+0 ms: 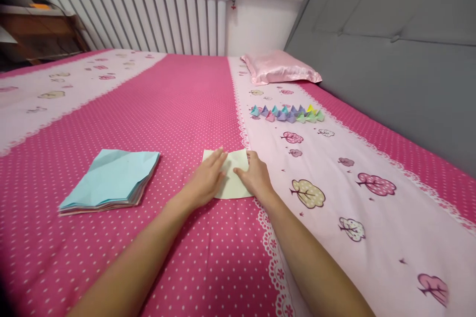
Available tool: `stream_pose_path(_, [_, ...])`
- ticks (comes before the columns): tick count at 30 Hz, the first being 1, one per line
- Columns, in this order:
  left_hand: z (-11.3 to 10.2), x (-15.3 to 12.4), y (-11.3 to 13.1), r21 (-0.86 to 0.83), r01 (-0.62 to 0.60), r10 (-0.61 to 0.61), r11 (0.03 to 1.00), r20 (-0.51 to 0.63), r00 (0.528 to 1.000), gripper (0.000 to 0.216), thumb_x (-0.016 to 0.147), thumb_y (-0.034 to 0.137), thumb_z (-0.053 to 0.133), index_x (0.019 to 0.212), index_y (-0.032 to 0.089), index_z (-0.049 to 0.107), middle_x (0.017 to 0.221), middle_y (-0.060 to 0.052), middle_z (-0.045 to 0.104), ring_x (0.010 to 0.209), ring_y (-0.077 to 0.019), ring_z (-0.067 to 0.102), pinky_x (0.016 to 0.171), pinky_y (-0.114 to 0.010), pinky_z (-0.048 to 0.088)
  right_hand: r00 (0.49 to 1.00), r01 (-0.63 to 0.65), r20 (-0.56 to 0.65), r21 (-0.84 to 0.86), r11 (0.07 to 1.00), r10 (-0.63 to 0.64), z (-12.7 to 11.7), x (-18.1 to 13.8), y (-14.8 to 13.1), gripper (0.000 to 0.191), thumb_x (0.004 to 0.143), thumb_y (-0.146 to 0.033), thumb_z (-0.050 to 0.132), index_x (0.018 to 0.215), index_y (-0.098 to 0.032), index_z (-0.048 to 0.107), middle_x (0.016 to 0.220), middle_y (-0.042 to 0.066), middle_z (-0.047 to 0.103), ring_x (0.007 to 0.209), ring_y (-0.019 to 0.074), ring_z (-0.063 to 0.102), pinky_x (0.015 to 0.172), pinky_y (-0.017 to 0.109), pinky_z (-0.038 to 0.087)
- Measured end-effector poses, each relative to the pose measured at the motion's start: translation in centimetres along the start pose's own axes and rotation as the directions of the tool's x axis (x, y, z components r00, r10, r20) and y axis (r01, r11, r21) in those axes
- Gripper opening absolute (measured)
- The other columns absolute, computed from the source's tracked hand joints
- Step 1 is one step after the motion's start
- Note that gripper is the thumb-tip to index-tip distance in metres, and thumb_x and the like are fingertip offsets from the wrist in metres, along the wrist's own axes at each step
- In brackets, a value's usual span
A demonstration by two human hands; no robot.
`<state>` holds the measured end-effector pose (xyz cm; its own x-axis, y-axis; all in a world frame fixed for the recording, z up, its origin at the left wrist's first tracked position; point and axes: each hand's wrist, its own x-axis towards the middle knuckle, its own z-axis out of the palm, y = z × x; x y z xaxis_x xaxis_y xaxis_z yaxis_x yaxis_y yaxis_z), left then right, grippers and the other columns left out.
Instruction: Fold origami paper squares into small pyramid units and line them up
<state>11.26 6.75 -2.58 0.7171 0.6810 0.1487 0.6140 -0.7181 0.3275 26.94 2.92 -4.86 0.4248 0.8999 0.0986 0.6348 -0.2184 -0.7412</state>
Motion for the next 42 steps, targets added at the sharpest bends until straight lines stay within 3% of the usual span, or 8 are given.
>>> stream_pose_path(3, [1.3, -0.2, 0.0, 0.109, 0.047, -0.065, 0.993, 0.164, 0.984, 0.059, 0.088, 0.036, 0.025, 0.138, 0.003, 0.021, 0.146, -0.017, 0.016, 0.136, -0.0252, 0.009, 0.110, -0.042, 0.015, 0.995, 0.046, -0.072, -0.248, 0.968, -0.066, -0.5, -0.8, -1.2, 0.074, 0.066, -0.028, 0.064, 0.131, -0.014, 0.032, 0.118, 0.015, 0.054, 0.107, 0.0285, 0.053, 0.088, 0.042, 0.042])
stream_pose_path(6, [1.4, -0.4, 0.1, 0.162, 0.078, -0.106, 0.984, 0.173, 0.979, 0.065, 0.088, 0.043, 0.021, 0.138, 0.002, 0.019, 0.147, -0.017, 0.013, 0.136, -0.0261, 0.006, 0.110, -0.042, 0.011, 0.955, 0.241, -0.073, -0.377, 0.894, -0.288, -0.6, -1.6, -2.6, 0.060, 0.074, -0.025, 0.056, 0.130, -0.013, 0.038, 0.132, 0.016, 0.042, 0.124, 0.0299, 0.036, 0.102, 0.047, 0.027])
stream_pose_path(10, [1.0, -0.6, 0.4, 0.167, 0.074, -0.110, 0.983, 0.216, 0.970, 0.065, 0.087, 0.040, 0.022, 0.140, 0.003, 0.014, 0.147, -0.015, 0.009, 0.136, -0.0253, 0.004, 0.110, -0.041, 0.008, 0.842, 0.534, 0.214, -0.201, 0.821, -0.495, 0.3, -2.2, -3.2, 0.056, 0.088, -0.034, 0.033, 0.140, -0.015, 0.021, 0.145, 0.009, 0.026, 0.136, 0.0213, 0.015, 0.110, 0.044, 0.013])
stream_pose_path(14, [0.7, -0.7, 0.5, 0.173, 0.090, -0.134, 0.981, 0.262, 0.956, 0.074, 0.082, 0.045, 0.030, 0.141, 0.006, 0.010, 0.148, -0.013, 0.007, 0.136, -0.0272, 0.002, 0.110, -0.044, 0.006, 0.759, 0.544, 0.482, -0.101, 0.833, -0.438, 1.4, -2.2, -2.1, 0.063, 0.090, -0.048, 0.020, 0.143, -0.016, 0.006, 0.150, 0.007, 0.008, 0.137, 0.0176, 0.006, 0.111, 0.041, 0.010])
stream_pose_path(25, [0.5, -0.6, -1.4, 0.200, 0.108, -0.166, 0.974, 0.301, 0.939, 0.119, 0.055, 0.078, 0.043, 0.141, 0.004, 0.007, 0.148, -0.015, -0.001, 0.136, -0.0307, -0.004, 0.109, -0.045, -0.001, 0.875, 0.422, 0.414, -0.404, 0.811, -0.249, 1.9, -1.8, -0.5, 0.075, 0.085, -0.061, 0.014, 0.142, -0.013, 0.012, 0.149, 0.008, 0.009, 0.137, 0.0231, 0.002, 0.110, 0.044, 0.004])
stream_pose_path(35, [-1.8, -0.9, -3.5, 0.266, 0.215, -0.301, 0.940, 0.343, 0.890, 0.136, 0.039, 0.080, 0.053, 0.141, 0.004, 0.004, 0.147, -0.018, -0.002, 0.135, -0.0346, -0.002, 0.108, -0.046, 0.002, 0.979, 0.172, 0.188, -0.524, 0.834, -0.083, 0.3, -0.1, 1.1, 0.075, 0.085, -0.057, 0.026, 0.140, -0.006, 0.020, 0.147, 0.014, 0.018, 0.135, 0.0303, 0.013, 0.108, 0.046, 0.010])
stream_pose_path(39, [-3.3, -1.1, -3.9, 0.247, 0.287, -0.355, 0.925, 0.300, 0.885, 0.127, 0.041, 0.073, 0.060, 0.139, 0.006, 0.016, 0.147, -0.020, 0.010, 0.134, -0.0359, 0.010, 0.106, -0.043, 0.014, 0.995, 0.094, 0.029, -0.446, 0.890, -0.091, -0.3, 1.0, 1.7, 0.064, 0.084, -0.038, 0.039, 0.136, -0.003, 0.027, 0.139, 0.020, 0.034, 0.128, 0.0308, 0.031, 0.104, 0.045, 0.024])
stream_pose_path(42, [-4.4, -0.9, -3.7, 0.125, 0.338, -0.357, 0.933, 0.205, 0.911, 0.092, 0.057, 0.065, 0.057, 0.126, 0.007, 0.042, 0.132, -0.022, 0.042, 0.118, -0.0350, 0.042, 0.090, -0.038, 0.036, 0.995, 0.050, -0.073, -0.241, 0.969, -0.070, -0.7, 1.5, 1.8, 0.059, 0.081, -0.030, 0.044, 0.134, -0.007, 0.032, 0.125, 0.017, 0.052, 0.113, 0.0276, 0.049, 0.095, 0.041, 0.037])
